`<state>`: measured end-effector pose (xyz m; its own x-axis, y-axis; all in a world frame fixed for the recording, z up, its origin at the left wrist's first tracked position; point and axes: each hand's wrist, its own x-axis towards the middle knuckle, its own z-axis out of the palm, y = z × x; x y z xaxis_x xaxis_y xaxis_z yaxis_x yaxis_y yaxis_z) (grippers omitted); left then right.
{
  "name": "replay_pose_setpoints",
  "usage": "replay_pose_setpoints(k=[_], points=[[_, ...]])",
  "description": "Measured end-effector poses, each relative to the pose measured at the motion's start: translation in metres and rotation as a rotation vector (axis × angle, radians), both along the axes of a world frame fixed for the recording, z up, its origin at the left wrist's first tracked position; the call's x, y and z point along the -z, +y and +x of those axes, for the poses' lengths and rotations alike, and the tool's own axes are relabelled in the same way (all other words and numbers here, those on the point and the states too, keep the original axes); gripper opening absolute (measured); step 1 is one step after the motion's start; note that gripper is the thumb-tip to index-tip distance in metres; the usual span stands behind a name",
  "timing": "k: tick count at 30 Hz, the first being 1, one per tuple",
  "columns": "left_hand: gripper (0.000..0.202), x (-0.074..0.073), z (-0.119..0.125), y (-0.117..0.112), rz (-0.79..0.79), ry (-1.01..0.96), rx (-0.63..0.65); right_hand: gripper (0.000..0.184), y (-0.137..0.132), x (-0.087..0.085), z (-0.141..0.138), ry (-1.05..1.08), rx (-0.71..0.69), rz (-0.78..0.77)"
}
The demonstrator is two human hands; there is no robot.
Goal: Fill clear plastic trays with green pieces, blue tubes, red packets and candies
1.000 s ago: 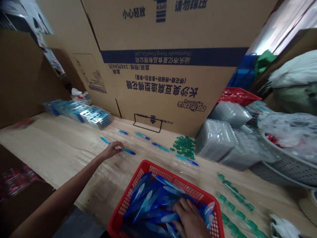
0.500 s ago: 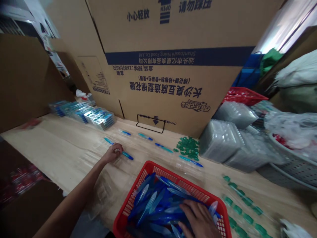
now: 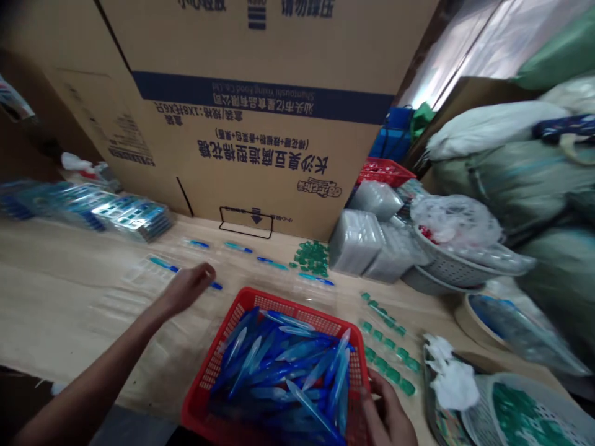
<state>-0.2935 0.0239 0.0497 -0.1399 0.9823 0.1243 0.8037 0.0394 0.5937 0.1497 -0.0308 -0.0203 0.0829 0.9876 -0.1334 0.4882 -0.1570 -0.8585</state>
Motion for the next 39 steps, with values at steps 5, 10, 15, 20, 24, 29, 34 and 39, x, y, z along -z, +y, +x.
replay_pose_setpoints(k=[5, 10, 15, 20, 24, 29, 34, 39], points=[[0.053, 0.021, 0.075, -0.058, -0.126, -0.3, 0.2, 0.053, 0.004, -0.006, -0.021, 0.241, 0.205, -0.039], [0.062, 0.009, 0.055, -0.047, -0.073, -0.535, 0.028, 0.045, 0.026, -0.051, -0.041, 0.356, 0.183, 0.024], [0.059, -0.038, -0.015, 0.01, 0.078, -0.368, -0.125, 0.038, 0.103, -0.095, -0.113, 0.588, -0.056, 0.181], [0.05, -0.031, -0.06, 0.045, 0.115, -0.054, -0.321, 0.044, 0.177, -0.062, -0.195, 0.568, -0.197, 0.195], [0.043, -0.008, -0.079, 0.056, 0.066, 0.038, -0.336, 0.039, 0.206, -0.025, -0.225, 0.468, -0.226, 0.236], [0.032, -0.005, -0.081, 0.064, 0.03, 0.184, -0.309, 0.025, 0.216, -0.03, -0.218, 0.24, -0.271, 0.33], [0.02, -0.002, -0.032, 0.079, -0.077, 0.549, 0.152, 0.024, 0.2, -0.059, -0.246, -0.455, -0.809, 0.434], [0.023, 0.018, 0.004, 0.09, -0.216, 0.62, 0.288, 0.025, 0.188, -0.056, -0.28, -0.469, -0.987, 0.339]])
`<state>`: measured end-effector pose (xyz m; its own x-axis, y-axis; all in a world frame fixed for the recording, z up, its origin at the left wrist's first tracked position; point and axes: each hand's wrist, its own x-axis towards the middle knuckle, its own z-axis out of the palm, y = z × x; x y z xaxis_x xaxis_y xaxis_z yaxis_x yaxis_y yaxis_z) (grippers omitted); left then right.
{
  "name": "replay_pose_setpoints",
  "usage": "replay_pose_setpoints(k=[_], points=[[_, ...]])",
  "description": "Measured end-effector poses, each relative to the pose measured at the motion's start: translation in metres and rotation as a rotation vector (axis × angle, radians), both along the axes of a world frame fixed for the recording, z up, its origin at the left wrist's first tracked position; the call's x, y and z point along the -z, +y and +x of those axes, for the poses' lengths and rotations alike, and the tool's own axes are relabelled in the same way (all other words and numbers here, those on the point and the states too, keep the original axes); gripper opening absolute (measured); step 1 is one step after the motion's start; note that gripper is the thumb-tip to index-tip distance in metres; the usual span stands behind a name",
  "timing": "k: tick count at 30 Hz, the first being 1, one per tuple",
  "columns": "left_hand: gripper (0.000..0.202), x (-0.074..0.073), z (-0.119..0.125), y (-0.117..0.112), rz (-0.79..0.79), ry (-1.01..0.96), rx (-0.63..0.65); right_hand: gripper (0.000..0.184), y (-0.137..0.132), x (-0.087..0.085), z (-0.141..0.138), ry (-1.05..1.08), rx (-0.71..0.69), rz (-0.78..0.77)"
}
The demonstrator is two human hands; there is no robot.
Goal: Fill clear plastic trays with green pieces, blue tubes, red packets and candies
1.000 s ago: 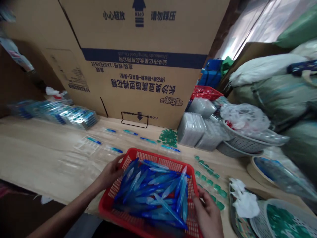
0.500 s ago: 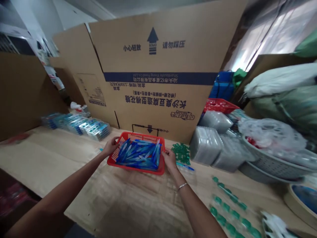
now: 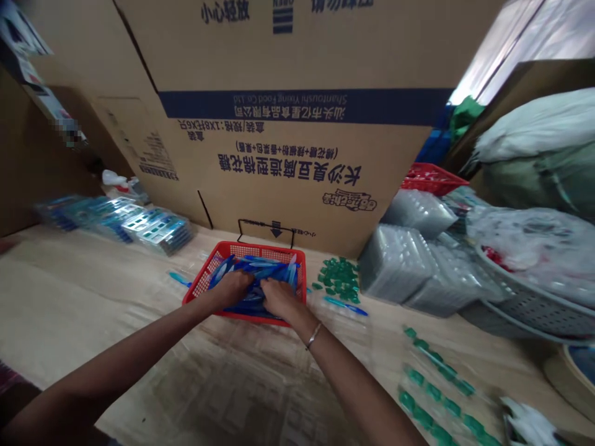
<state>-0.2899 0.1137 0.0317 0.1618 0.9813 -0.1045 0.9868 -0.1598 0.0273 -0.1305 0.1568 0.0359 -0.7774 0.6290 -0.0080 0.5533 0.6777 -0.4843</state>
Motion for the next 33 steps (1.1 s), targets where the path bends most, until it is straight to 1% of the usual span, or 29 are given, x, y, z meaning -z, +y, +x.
replay_pose_setpoints(k=[1, 2, 3, 4, 7, 8, 9, 11, 13, 16, 19, 21, 24, 26, 28, 30, 31, 33], points=[[0.025, 0.002, 0.001, 0.001, -0.017, 0.02, -0.005, 0.025, 0.003, -0.001, 0.005, 0.009, 0.001, -0.006], [0.026, 0.003, 0.0, 0.001, -0.033, 0.036, -0.009, 0.024, 0.008, -0.003, 0.015, 0.043, 0.013, -0.018], [0.027, 0.003, -0.001, 0.002, -0.045, 0.047, -0.012, 0.023, 0.015, -0.006, 0.031, 0.122, 0.043, -0.042], [0.026, 0.002, -0.002, 0.003, -0.054, 0.049, -0.012, 0.024, 0.021, -0.011, 0.051, 0.245, 0.094, -0.076], [0.025, -0.002, -0.002, 0.004, -0.07, 0.041, -0.002, 0.033, 0.03, -0.021, 0.124, 0.776, 0.331, -0.25], [0.025, -0.004, -0.001, 0.005, -0.072, 0.041, 0.0, 0.035, 0.027, -0.02, 0.148, 0.856, 0.395, -0.297], [0.025, -0.004, 0.001, 0.005, -0.072, 0.042, 0.002, 0.036, 0.022, -0.017, 0.169, 0.864, 0.438, -0.312], [0.026, -0.003, 0.004, 0.005, -0.066, 0.055, 0.004, 0.032, 0.006, -0.004, 0.197, 0.73, 0.453, -0.262], [0.028, -0.001, 0.007, 0.005, -0.063, 0.087, 0.001, 0.024, -0.011, 0.014, 0.208, 0.526, 0.414, -0.145], [0.03, -0.001, 0.01, 0.006, -0.069, 0.135, -0.004, 0.022, -0.03, 0.036, 0.202, 0.268, 0.308, 0.007], [0.028, -0.005, 0.01, 0.008, -0.071, 0.101, 0.035, 0.025, -0.038, 0.047, 0.189, 0.094, 0.208, 0.095], [0.024, -0.007, 0.008, 0.008, -0.078, 0.054, 0.058, 0.023, -0.04, 0.051, 0.184, 0.05, 0.183, 0.128], [0.026, -0.007, 0.002, 0.007, -0.077, 0.017, 0.058, 0.019, -0.04, 0.053, 0.184, 0.097, 0.169, 0.128], [0.027, -0.005, -0.003, 0.005, -0.068, 0.001, 0.055, 0.017, -0.037, 0.049, 0.182, 0.168, 0.16, 0.119], [0.024, -0.002, -0.007, 0.004, -0.068, -0.025, 0.059, 0.018, -0.032, 0.037, 0.171, 0.241, 0.167, 0.139], [0.023, 0.001, -0.009, 0.005, -0.069, -0.054, 0.072, 0.021, -0.022, 0.02, 0.146, 0.258, 0.161, 0.188], [0.024, 0.001, -0.009, 0.005, -0.069, -0.067, 0.081, 0.022, -0.016, 0.011, 0.129, 0.228, 0.134, 0.218], [0.028, 0.002, -0.01, 0.007, -0.065, -0.084, 0.094, 0.024, -0.002, -0.002, 0.089, 0.081, 0.028, 0.272]])
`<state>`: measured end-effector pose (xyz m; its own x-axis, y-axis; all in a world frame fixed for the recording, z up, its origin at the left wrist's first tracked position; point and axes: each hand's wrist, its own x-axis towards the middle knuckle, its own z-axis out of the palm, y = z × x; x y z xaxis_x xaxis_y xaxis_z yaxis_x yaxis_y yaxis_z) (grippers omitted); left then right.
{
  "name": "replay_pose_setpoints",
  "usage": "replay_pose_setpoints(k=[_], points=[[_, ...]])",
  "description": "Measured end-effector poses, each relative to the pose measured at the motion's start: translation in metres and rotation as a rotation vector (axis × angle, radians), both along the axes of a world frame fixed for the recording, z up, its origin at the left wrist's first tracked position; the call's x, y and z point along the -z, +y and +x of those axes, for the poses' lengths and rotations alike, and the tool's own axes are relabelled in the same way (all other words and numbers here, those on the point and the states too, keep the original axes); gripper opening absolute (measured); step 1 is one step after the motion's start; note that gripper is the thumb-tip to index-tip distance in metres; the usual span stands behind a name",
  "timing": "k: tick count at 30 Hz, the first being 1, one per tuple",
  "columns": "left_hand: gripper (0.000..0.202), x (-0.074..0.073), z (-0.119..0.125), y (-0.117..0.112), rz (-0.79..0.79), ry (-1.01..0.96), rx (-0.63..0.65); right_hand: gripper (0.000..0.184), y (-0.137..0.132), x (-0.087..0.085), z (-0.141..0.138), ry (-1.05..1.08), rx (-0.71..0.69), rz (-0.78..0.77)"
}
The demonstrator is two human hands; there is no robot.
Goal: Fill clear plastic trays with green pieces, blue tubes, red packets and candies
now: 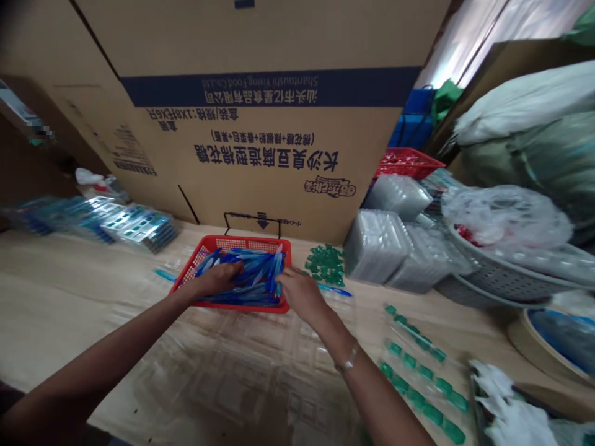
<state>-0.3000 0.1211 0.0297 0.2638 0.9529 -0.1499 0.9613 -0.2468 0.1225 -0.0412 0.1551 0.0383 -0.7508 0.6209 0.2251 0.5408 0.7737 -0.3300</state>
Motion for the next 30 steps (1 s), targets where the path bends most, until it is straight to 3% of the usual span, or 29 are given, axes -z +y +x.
replay_pose_setpoints(k=[3, 6, 10, 13, 16, 19, 22, 25, 30], points=[[0.037, -0.005, -0.005, 0.001, 0.051, -0.11, -0.066, 0.022, 0.019, -0.005, -0.055, -0.211, -0.066, 0.048], [0.036, -0.021, -0.015, -0.01, 0.183, -0.385, -0.176, 0.02, 0.031, 0.002, -0.085, -0.22, -0.076, 0.053], [0.032, -0.054, -0.011, -0.051, 0.361, -0.655, -0.174, 0.02, 0.037, 0.001, -0.081, -0.169, -0.119, 0.046], [0.03, -0.061, 0.014, -0.089, 0.359, -0.605, -0.017, 0.021, 0.029, -0.011, -0.053, 0.122, -0.075, 0.009], [0.036, -0.038, 0.049, -0.114, 0.286, -0.337, 0.273, 0.024, 0.005, -0.021, -0.007, 0.574, 0.099, -0.125], [0.036, -0.003, 0.082, -0.115, 0.243, 0.0, 0.432, 0.025, -0.034, -0.021, 0.048, 0.734, 0.276, -0.307], [0.03, 0.022, 0.102, -0.101, 0.219, 0.138, 0.437, 0.024, -0.077, -0.011, 0.101, 0.663, 0.401, -0.379], [0.03, 0.033, 0.114, -0.085, 0.199, 0.147, 0.372, 0.023, -0.115, -0.001, 0.137, 0.476, 0.448, -0.378], [0.03, 0.038, 0.129, -0.077, 0.219, 0.133, 0.261, 0.028, -0.148, 0.013, 0.151, 0.281, 0.401, -0.301]])
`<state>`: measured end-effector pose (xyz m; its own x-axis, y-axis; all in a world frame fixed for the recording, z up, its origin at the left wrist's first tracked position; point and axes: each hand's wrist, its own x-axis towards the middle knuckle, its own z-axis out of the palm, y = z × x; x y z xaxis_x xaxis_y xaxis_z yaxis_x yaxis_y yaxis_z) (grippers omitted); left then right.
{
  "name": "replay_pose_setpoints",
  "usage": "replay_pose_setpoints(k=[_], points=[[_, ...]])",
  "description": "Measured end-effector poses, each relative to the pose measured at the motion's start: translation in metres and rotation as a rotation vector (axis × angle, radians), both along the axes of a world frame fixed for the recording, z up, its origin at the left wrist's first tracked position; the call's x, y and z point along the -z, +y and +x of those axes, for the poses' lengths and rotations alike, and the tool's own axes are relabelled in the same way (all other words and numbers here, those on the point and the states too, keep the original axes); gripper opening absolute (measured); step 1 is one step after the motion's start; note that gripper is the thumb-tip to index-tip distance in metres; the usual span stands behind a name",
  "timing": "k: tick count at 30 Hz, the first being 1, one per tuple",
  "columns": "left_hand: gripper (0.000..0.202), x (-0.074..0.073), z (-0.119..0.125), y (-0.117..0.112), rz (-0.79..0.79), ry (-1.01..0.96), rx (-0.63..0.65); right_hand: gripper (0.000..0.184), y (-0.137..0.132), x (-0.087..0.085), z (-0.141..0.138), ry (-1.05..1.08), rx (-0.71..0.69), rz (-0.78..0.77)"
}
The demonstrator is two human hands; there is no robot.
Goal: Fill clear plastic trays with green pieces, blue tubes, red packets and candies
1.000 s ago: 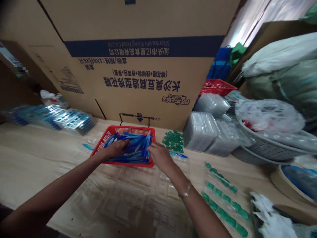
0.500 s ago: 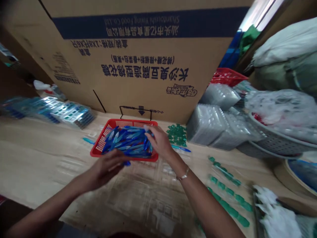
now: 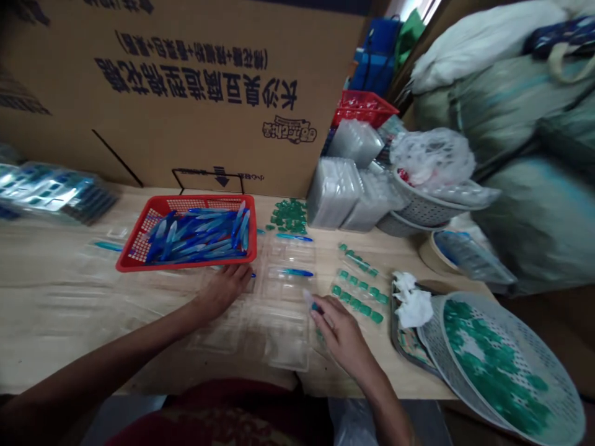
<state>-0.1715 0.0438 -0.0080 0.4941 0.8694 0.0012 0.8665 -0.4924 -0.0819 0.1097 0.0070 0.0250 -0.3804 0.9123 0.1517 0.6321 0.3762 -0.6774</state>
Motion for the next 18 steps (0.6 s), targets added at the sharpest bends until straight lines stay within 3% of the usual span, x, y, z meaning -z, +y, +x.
replay_pose_setpoints(k=[4, 8, 13, 18], points=[[0.03, 0.0, 0.004, -0.007, -0.017, 0.027, -0.058, 0.029, -0.001, 0.01, -0.019, -0.2, -0.15, 0.068], [0.034, 0.002, -0.007, -0.017, -0.051, -0.013, -0.048, 0.027, 0.004, 0.019, -0.044, -0.44, -0.292, 0.12], [0.039, -0.003, -0.024, -0.022, -0.003, -0.084, -0.007, 0.024, 0.007, 0.03, -0.059, -0.497, -0.316, 0.164], [0.038, -0.005, -0.015, -0.012, 0.021, -0.042, 0.05, 0.021, 0.008, 0.03, -0.058, -0.468, -0.291, 0.13]])
